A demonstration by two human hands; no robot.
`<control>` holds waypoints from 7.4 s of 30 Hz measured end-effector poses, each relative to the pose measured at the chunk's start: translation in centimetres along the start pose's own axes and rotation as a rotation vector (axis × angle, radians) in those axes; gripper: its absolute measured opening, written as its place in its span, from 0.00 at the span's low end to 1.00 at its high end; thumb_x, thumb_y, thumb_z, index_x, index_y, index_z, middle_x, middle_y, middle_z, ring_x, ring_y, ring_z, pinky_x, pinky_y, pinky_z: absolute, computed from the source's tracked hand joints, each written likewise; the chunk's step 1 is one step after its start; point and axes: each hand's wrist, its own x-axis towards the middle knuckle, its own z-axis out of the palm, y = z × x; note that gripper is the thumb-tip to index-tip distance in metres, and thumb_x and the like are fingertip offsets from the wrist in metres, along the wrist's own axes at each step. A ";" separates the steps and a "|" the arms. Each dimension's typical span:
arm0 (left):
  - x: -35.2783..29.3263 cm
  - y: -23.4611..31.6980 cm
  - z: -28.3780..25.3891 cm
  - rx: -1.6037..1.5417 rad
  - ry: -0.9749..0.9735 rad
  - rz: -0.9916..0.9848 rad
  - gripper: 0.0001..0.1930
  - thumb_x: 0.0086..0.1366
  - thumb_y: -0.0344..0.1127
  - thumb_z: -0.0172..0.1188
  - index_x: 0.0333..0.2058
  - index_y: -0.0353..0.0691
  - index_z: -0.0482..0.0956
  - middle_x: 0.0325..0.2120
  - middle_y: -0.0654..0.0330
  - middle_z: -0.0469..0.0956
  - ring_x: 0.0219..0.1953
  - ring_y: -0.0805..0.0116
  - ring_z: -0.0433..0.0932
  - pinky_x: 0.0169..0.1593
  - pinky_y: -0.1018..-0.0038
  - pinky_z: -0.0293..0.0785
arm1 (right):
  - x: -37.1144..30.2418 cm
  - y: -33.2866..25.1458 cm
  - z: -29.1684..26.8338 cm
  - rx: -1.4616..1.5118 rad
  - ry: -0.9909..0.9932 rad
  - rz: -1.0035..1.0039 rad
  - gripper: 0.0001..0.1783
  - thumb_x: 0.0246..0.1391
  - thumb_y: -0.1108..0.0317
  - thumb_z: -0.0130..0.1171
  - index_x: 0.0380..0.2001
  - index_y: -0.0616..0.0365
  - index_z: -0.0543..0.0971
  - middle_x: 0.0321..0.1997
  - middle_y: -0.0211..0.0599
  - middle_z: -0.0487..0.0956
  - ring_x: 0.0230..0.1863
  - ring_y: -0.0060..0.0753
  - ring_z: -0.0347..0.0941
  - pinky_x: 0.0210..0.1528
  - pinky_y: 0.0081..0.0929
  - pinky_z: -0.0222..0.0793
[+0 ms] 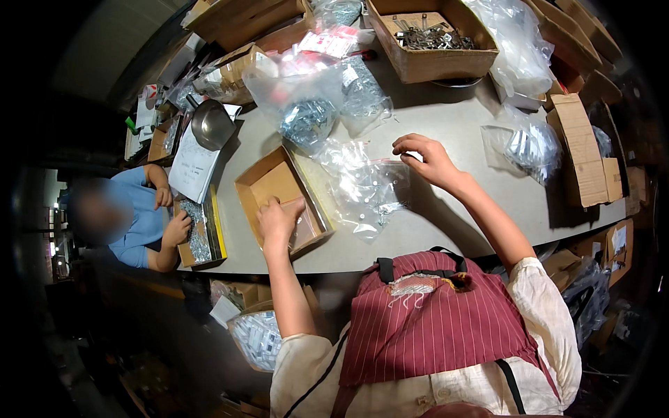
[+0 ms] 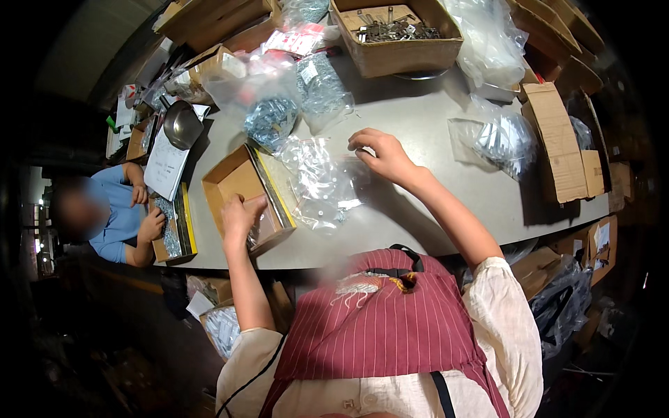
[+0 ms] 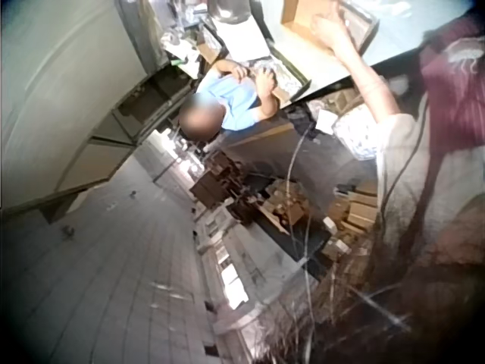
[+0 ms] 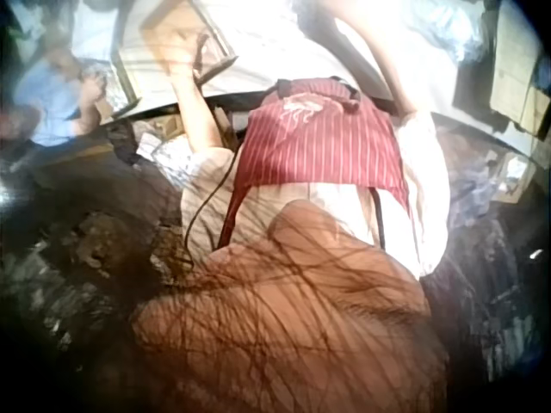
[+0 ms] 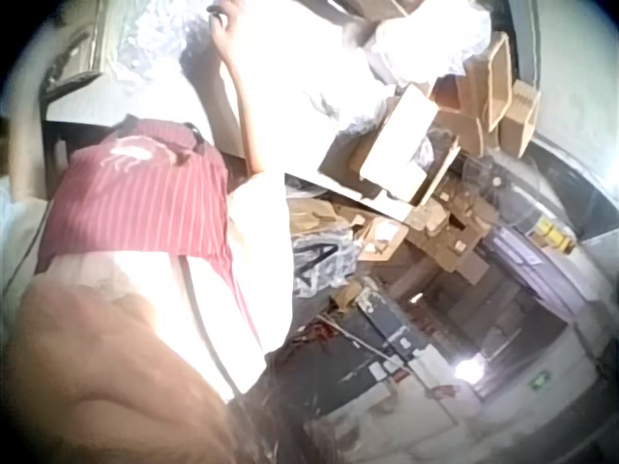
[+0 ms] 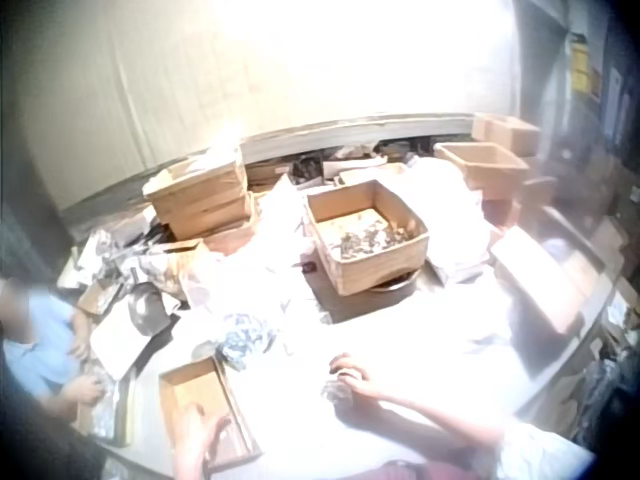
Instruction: The person picks small white rectangular items from the table, places them into clear plastic bags, and then puts the sealed bags into a cardboard box. The person repeats this process multiple times throughout the clip.
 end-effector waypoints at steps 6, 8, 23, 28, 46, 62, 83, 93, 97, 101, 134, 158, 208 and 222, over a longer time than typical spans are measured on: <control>1.6 -3.1 2.6 -0.274 -0.161 -0.062 0.24 0.57 0.44 0.74 0.43 0.30 0.81 0.38 0.42 0.83 0.40 0.49 0.82 0.46 0.62 0.77 | -0.7 -0.3 0.3 0.078 -0.069 0.145 0.11 0.58 0.78 0.59 0.43 0.64 0.83 0.45 0.41 0.84 0.44 0.34 0.83 0.49 0.30 0.78; 1.5 -3.2 3.1 -0.283 -0.130 0.069 0.18 0.56 0.36 0.75 0.40 0.31 0.81 0.31 0.50 0.83 0.29 0.61 0.82 0.37 0.68 0.77 | -0.9 -0.6 0.7 0.102 -0.088 0.161 0.10 0.58 0.78 0.59 0.43 0.64 0.83 0.44 0.40 0.84 0.43 0.32 0.83 0.48 0.30 0.78; -6.4 9.3 -3.5 -1.179 -0.462 0.207 0.09 0.65 0.29 0.70 0.41 0.36 0.80 0.33 0.65 0.83 0.34 0.81 0.78 0.35 0.82 0.73 | 1.2 -10.2 3.7 0.279 -0.428 -0.003 0.29 0.58 0.56 0.69 0.58 0.60 0.76 0.51 0.49 0.81 0.51 0.44 0.79 0.54 0.41 0.74; -5.9 7.6 -1.6 -1.206 -0.351 0.088 0.09 0.67 0.32 0.67 0.41 0.36 0.80 0.29 0.66 0.83 0.28 0.85 0.76 0.27 0.83 0.68 | 2.6 -4.3 4.0 -0.086 -0.340 -0.042 0.21 0.53 0.67 0.67 0.51 0.60 0.80 0.44 0.46 0.83 0.39 0.46 0.81 0.42 0.39 0.77; -8.9 12.0 0.6 -0.926 -0.407 0.263 0.18 0.71 0.35 0.61 0.57 0.38 0.79 0.30 0.54 0.87 0.32 0.70 0.86 0.37 0.73 0.78 | 8.2 5.8 6.2 -0.319 -0.008 -0.067 0.10 0.52 0.67 0.64 0.37 0.61 0.82 0.39 0.51 0.78 0.45 0.58 0.75 0.49 0.48 0.73; -9.4 13.6 1.3 -0.775 0.002 0.649 0.08 0.64 0.29 0.65 0.41 0.42 0.88 0.38 0.56 0.85 0.41 0.57 0.82 0.43 0.67 0.78 | 1.3 6.8 -0.8 -0.548 -0.115 -0.232 0.11 0.51 0.76 0.60 0.40 0.59 0.79 0.44 0.41 0.78 0.49 0.47 0.73 0.53 0.41 0.71; -12.0 16.1 6.7 -0.531 0.031 0.838 0.04 0.59 0.32 0.65 0.34 0.42 0.86 0.27 0.61 0.79 0.34 0.58 0.78 0.42 0.62 0.74 | -7.4 5.6 -2.4 -0.869 -0.066 -0.196 0.10 0.49 0.74 0.54 0.38 0.61 0.75 0.37 0.43 0.75 0.41 0.44 0.73 0.48 0.36 0.74; -11.8 15.8 7.6 -0.495 0.024 0.843 0.05 0.60 0.32 0.64 0.30 0.38 0.83 0.28 0.55 0.79 0.36 0.54 0.76 0.47 0.63 0.70 | -6.1 6.8 -4.4 0.112 0.113 0.453 0.13 0.50 0.79 0.59 0.41 0.64 0.77 0.34 0.39 0.80 0.32 0.35 0.76 0.38 0.31 0.73; -11.6 17.0 5.8 -0.614 -0.071 0.650 0.08 0.61 0.35 0.65 0.30 0.36 0.83 0.29 0.54 0.77 0.37 0.52 0.73 0.47 0.61 0.70 | -6.2 4.0 -5.8 0.767 0.125 0.620 0.14 0.53 0.79 0.61 0.45 0.65 0.78 0.36 0.34 0.80 0.35 0.25 0.76 0.40 0.26 0.75; -11.3 18.2 6.6 -0.742 -0.058 0.724 0.10 0.61 0.37 0.66 0.30 0.35 0.81 0.29 0.55 0.76 0.39 0.53 0.72 0.45 0.60 0.70 | -6.7 0.1 -6.1 0.908 0.111 0.688 0.15 0.54 0.77 0.62 0.46 0.64 0.79 0.38 0.34 0.81 0.37 0.26 0.77 0.43 0.26 0.76; -11.2 13.7 7.8 -0.866 0.055 0.614 0.09 0.57 0.25 0.69 0.37 0.38 0.85 0.38 0.55 0.81 0.48 0.54 0.78 0.51 0.63 0.74 | -7.8 1.4 2.1 -0.595 -0.217 0.071 0.13 0.49 0.73 0.60 0.41 0.61 0.78 0.40 0.47 0.79 0.41 0.54 0.80 0.42 0.46 0.78; -11.5 13.7 8.1 -0.868 0.038 0.597 0.07 0.58 0.25 0.67 0.36 0.37 0.84 0.35 0.54 0.82 0.47 0.52 0.79 0.51 0.62 0.74 | -8.6 0.6 0.8 -0.736 -0.140 0.210 0.09 0.49 0.73 0.60 0.36 0.61 0.79 0.36 0.44 0.80 0.42 0.49 0.80 0.42 0.40 0.79; 0.1 -0.5 2.4 -0.209 -0.092 0.405 0.17 0.47 0.29 0.66 0.39 0.37 0.79 0.44 0.50 0.72 0.55 0.47 0.65 0.62 0.61 0.66 | 0.5 -2.1 1.9 -0.145 -0.155 -0.070 0.14 0.61 0.65 0.62 0.47 0.60 0.79 0.56 0.48 0.77 0.58 0.55 0.73 0.60 0.43 0.70; 0.3 -0.4 0.0 -0.545 -0.002 0.167 0.10 0.64 0.29 0.65 0.44 0.39 0.78 0.32 0.57 0.82 0.34 0.62 0.82 0.41 0.66 0.78 | 12.8 8.3 5.2 -0.800 -0.043 -0.116 0.15 0.44 0.75 0.62 0.39 0.64 0.79 0.46 0.48 0.79 0.52 0.49 0.76 0.55 0.41 0.75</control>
